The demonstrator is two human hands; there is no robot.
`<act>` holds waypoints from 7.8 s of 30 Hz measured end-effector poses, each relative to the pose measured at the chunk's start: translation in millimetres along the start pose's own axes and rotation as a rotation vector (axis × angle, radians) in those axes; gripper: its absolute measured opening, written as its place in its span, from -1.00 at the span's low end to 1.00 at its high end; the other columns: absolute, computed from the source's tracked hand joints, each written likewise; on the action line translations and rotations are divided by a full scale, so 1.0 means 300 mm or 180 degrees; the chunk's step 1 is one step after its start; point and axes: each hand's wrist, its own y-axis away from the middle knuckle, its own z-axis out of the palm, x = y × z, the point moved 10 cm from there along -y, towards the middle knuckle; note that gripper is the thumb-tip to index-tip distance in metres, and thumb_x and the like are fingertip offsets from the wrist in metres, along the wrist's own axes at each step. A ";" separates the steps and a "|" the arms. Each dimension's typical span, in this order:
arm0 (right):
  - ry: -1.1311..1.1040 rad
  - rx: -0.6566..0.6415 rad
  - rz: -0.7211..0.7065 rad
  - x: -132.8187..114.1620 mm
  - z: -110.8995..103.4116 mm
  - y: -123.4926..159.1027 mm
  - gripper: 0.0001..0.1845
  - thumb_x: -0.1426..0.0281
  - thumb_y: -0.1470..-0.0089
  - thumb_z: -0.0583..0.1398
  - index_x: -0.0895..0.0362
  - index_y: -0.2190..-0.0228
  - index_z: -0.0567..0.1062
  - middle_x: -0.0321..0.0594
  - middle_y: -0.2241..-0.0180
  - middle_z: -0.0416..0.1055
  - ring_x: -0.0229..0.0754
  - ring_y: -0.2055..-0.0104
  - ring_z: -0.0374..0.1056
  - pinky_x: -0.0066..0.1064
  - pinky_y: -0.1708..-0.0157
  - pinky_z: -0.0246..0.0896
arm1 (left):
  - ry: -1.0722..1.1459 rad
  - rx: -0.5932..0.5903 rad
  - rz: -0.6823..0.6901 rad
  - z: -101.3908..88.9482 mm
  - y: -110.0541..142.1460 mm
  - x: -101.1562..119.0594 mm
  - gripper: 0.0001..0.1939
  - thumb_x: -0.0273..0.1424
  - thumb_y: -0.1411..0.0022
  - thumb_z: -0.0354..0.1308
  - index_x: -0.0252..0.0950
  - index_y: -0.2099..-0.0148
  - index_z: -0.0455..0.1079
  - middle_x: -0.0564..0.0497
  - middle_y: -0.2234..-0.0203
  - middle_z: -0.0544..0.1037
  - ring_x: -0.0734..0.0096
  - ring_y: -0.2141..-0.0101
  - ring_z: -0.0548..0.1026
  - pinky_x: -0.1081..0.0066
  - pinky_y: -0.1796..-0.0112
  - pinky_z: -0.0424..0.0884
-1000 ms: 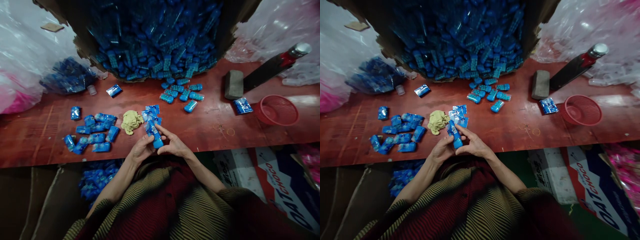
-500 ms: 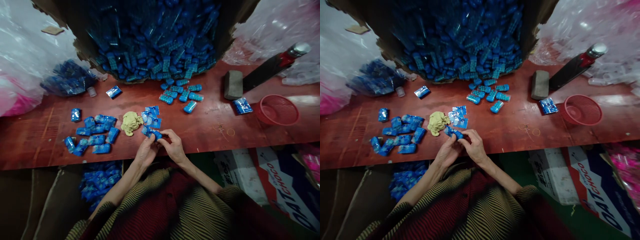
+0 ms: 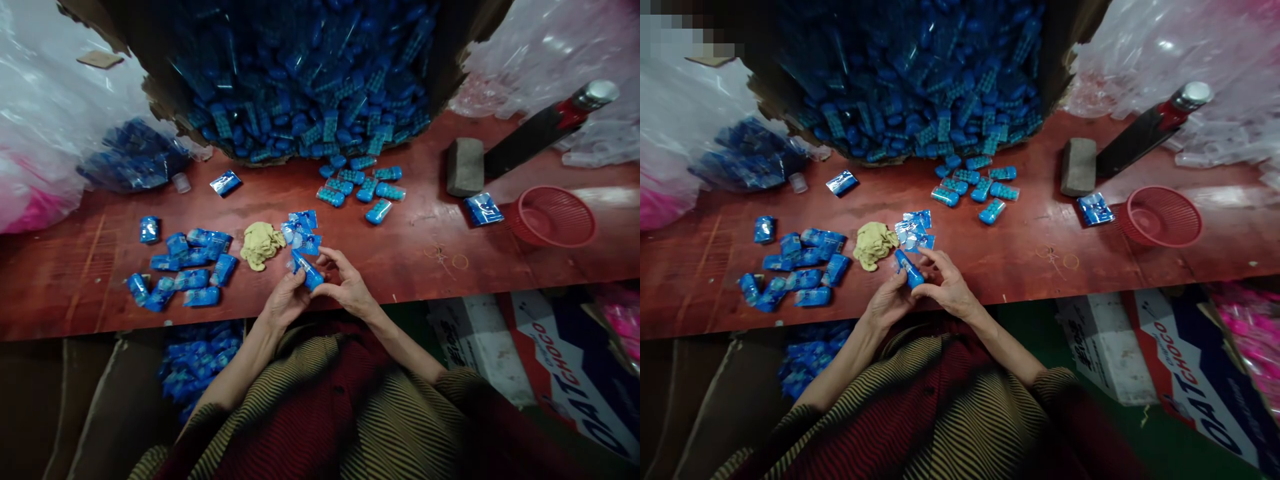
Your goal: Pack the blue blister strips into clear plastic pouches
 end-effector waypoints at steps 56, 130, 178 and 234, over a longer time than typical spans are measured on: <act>-0.1356 -0.0615 0.0712 0.099 0.051 -0.026 -0.31 0.20 0.21 0.36 -0.01 -0.01 0.38 -0.26 0.16 0.39 -0.28 0.26 0.34 -0.44 0.27 0.34 | -0.0316 0.0139 0.0539 0.016 0.053 0.018 -0.68 -0.39 0.00 0.31 -0.34 0.15 0.44 -0.08 0.29 0.59 0.26 0.23 0.54 0.25 0.13 0.44; 0.0501 0.0464 0.0818 0.163 0.051 -0.150 -0.76 0.25 0.01 0.09 0.11 0.59 0.27 -0.41 0.62 0.18 -0.33 0.54 0.09 -0.50 0.51 0.04 | -0.0408 0.1421 0.1704 -0.133 -0.054 0.203 -0.72 -0.37 0.25 0.35 -0.40 0.43 0.42 0.11 0.58 0.49 0.60 0.56 0.38 0.55 0.46 0.32; 0.0923 -0.0836 -0.0015 -0.063 -0.047 -0.109 -0.75 0.39 0.03 0.22 0.09 0.22 0.50 -0.23 0.21 0.39 -0.25 0.21 0.33 -0.37 0.21 0.25 | 0.0399 0.1384 0.0469 -0.176 -0.033 0.065 -0.82 -0.34 -0.19 0.12 -0.32 0.42 0.33 0.09 0.71 0.35 0.56 0.66 0.36 0.60 0.65 0.29; 0.1362 0.0174 -0.0537 -0.113 -0.016 0.001 -0.73 0.48 -0.04 0.17 0.10 0.16 0.41 -0.14 0.14 0.29 -0.17 0.05 0.29 -0.27 0.05 0.26 | 0.0362 0.0806 0.1098 -0.143 -0.006 0.137 -0.84 -0.35 -0.09 0.23 -0.32 0.31 0.37 0.07 0.53 0.53 0.48 0.56 0.49 0.53 0.58 0.43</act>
